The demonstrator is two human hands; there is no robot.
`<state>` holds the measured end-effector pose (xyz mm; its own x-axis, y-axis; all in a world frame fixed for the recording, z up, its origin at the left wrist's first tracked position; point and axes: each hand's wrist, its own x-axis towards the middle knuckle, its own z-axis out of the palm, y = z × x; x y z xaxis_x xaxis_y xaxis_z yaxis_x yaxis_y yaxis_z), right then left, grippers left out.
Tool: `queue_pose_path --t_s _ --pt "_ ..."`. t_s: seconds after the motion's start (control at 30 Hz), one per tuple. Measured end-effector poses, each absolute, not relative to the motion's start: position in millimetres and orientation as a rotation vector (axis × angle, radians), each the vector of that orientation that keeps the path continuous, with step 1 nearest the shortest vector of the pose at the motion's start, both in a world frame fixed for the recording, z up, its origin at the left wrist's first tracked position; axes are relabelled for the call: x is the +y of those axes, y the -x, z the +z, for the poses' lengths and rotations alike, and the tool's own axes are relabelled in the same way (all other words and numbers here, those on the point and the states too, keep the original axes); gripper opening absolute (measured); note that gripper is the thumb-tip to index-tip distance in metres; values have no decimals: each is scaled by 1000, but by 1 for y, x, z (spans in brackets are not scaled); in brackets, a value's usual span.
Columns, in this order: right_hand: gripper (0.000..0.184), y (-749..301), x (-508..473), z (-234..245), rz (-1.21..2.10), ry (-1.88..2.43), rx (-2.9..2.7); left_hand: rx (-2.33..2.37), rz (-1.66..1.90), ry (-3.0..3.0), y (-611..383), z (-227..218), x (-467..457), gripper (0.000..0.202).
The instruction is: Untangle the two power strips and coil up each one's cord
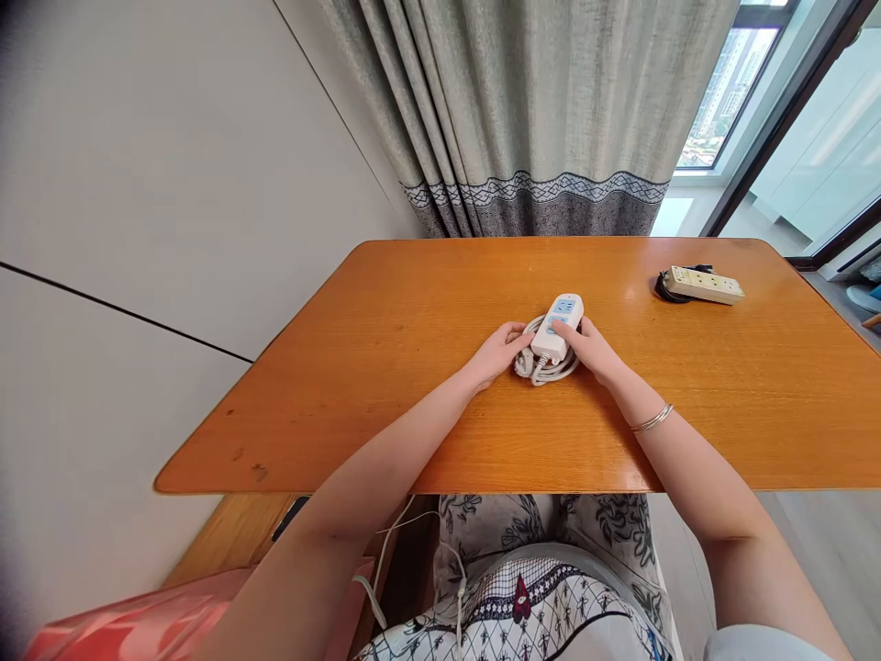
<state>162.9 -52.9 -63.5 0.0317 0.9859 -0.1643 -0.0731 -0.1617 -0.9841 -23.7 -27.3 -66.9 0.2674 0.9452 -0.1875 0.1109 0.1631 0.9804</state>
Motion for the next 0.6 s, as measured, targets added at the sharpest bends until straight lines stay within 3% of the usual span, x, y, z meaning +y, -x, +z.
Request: queue_pose_path --t_s 0.17,0.4,0.6 --pt "49 -162 -53 -61 1296 1349 -994 1172 809 -1269 24 -60 -30 29" --pt "47 -163 -57 -51 1344 1289 -1083 1164 759 -1431 29 -59 -31 62" --pt "59 -164 -54 -55 1277 1325 -1137 1143 767 -1431 28 -65 -30 52"
